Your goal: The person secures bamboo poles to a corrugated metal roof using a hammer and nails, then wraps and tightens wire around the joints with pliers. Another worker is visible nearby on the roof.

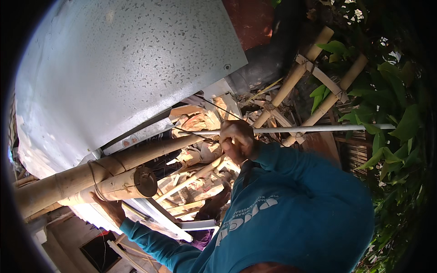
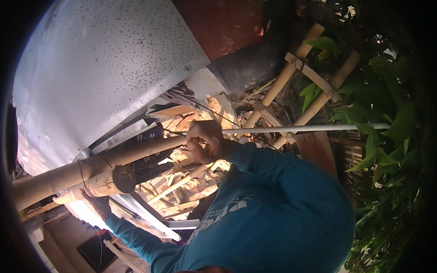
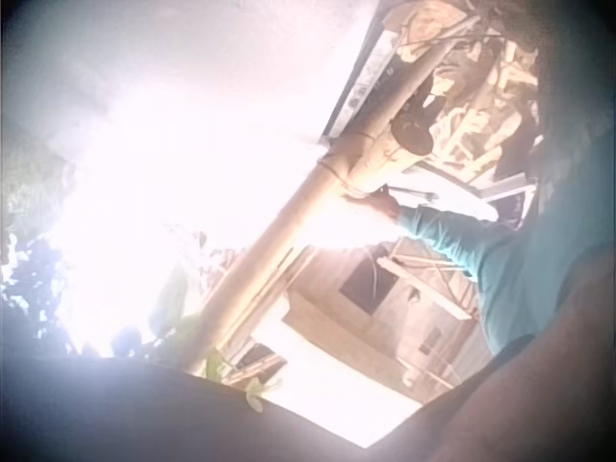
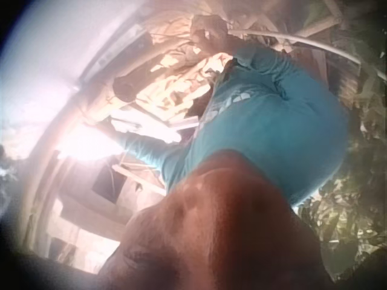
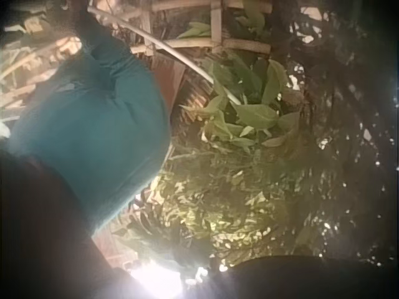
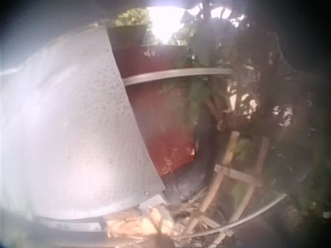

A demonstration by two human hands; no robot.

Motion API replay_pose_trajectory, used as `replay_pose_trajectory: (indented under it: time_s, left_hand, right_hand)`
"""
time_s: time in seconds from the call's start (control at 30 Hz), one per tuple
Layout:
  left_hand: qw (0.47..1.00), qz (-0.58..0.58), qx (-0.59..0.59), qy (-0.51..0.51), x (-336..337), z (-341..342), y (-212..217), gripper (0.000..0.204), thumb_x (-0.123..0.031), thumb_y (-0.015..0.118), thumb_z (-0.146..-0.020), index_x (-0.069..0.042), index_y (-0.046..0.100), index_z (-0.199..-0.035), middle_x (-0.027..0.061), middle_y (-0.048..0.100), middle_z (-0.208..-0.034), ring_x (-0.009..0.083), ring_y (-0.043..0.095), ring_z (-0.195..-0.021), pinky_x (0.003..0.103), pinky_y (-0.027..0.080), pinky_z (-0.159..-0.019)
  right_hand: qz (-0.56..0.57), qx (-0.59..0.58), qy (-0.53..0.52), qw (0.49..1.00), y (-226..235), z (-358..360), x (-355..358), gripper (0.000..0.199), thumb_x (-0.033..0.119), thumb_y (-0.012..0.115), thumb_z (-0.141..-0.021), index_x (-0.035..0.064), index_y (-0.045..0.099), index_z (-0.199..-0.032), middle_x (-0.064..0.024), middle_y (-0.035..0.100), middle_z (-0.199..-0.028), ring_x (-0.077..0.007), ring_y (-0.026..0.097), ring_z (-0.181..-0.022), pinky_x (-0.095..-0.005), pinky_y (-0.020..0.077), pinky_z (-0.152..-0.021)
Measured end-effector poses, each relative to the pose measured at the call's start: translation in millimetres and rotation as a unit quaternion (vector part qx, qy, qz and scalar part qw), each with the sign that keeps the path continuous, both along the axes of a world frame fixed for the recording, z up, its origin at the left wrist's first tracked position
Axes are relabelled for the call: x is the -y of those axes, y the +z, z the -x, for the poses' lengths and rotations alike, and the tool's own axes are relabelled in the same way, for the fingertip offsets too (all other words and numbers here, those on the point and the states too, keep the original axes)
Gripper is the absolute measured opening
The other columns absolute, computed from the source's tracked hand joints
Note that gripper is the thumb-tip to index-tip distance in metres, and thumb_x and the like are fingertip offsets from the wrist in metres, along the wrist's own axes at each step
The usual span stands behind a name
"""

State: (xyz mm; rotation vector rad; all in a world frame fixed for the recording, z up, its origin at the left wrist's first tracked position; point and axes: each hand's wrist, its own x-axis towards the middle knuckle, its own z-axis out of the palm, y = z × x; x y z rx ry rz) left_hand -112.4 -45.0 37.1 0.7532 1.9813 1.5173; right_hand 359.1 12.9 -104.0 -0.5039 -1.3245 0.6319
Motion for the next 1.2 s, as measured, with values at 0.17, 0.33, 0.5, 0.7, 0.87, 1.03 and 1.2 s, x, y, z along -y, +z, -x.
replay_pose_trajectory:
  time_s: [0.17, 0.33, 0.5, 0.7, 0.87, 1.03, 1.2]
  left_hand:
    - [0.992, 0.015, 0.124, 0.003, 30.2, 4.5, 5.7, 0.076, -0.070, 0.037, -0.099, -0.011, 0.044, -0.147, 0.0160, 0.051, -0.144, 0.0311, 0.050, -0.132, 0.047, 0.045, -0.108]
    - [0.990, 0.043, 0.120, -0.053, -6.1, -16.0, 18.1, 0.083, -0.075, 0.039, -0.095, -0.003, 0.059, -0.131, 0.0156, 0.069, -0.117, 0.0271, 0.069, -0.105, 0.046, 0.055, -0.096]
    - [0.996, 0.040, 0.079, 0.024, 7.9, -14.8, 17.8, 0.082, -0.078, 0.043, -0.092, -0.006, 0.059, -0.130, 0.0144, 0.068, -0.118, 0.0244, 0.069, -0.106, 0.048, 0.054, -0.100]
    - [0.998, -0.001, 0.067, -0.003, 3.6, -11.1, 7.3, 0.081, -0.077, 0.048, -0.091, -0.007, 0.060, -0.129, 0.0133, 0.069, -0.119, 0.0229, 0.070, -0.105, 0.049, 0.054, -0.100]
    - [0.998, 0.063, 0.022, 0.013, 3.4, -13.8, 19.0, 0.086, -0.081, 0.043, -0.090, -0.003, 0.063, -0.122, 0.0153, 0.071, -0.110, 0.0255, 0.072, -0.101, 0.050, 0.056, -0.097]
    - [0.998, 0.042, 0.036, 0.023, 11.6, -18.4, 18.5, 0.075, -0.069, 0.038, -0.099, -0.008, 0.052, -0.141, 0.0125, 0.064, -0.125, 0.0208, 0.066, -0.112, 0.044, 0.054, -0.101]
    - [0.998, 0.049, 0.025, -0.007, 5.8, -9.1, 16.9, 0.082, -0.074, 0.034, -0.097, -0.008, 0.048, -0.144, 0.0146, 0.059, -0.135, 0.0258, 0.062, -0.122, 0.053, 0.051, -0.104]
  right_hand:
    - [0.363, 0.136, -0.390, 0.835, -243.6, -214.2, -62.1, 0.027, 0.025, 0.055, -0.102, -0.0008, 0.063, -0.103, -0.0170, 0.066, -0.094, -0.0273, 0.063, -0.087, -0.0384, 0.0497, -0.082]
    - [0.519, 0.266, -0.565, 0.584, -411.0, -433.5, -85.3, 0.055, 0.046, 0.064, -0.096, -0.0049, 0.067, -0.115, -0.0218, 0.071, -0.104, -0.0333, 0.071, -0.089, -0.0460, 0.0594, -0.079]
    - [0.430, 0.369, -0.663, 0.489, -467.6, -481.7, -132.6, 0.066, 0.065, 0.062, -0.089, 0.0034, 0.069, -0.113, -0.0129, 0.073, -0.090, -0.0301, 0.071, -0.075, -0.0443, 0.0604, -0.073]
    - [0.476, 0.390, -0.607, 0.503, -470.7, -396.4, -169.6, 0.063, 0.062, 0.061, -0.092, 0.0026, 0.070, -0.111, -0.0128, 0.073, -0.086, -0.0279, 0.070, -0.070, -0.0415, 0.0603, -0.070]
    - [0.464, 0.402, -0.518, 0.596, -457.3, -294.2, -183.3, 0.062, 0.060, 0.060, -0.093, 0.0022, 0.069, -0.112, -0.0124, 0.073, -0.086, -0.0269, 0.070, -0.070, -0.0409, 0.0599, -0.069]
    - [0.433, 0.423, -0.407, 0.684, -415.0, -198.8, -187.9, 0.061, 0.059, 0.058, -0.094, 0.0019, 0.069, -0.113, -0.0119, 0.072, -0.086, -0.0260, 0.070, -0.069, -0.0404, 0.0594, -0.068]
    - [0.388, 0.394, -0.294, 0.780, -371.4, -125.9, -171.6, 0.059, 0.057, 0.057, -0.095, 0.0015, 0.068, -0.113, -0.0115, 0.072, -0.085, -0.0250, 0.069, -0.069, -0.0398, 0.0590, -0.067]
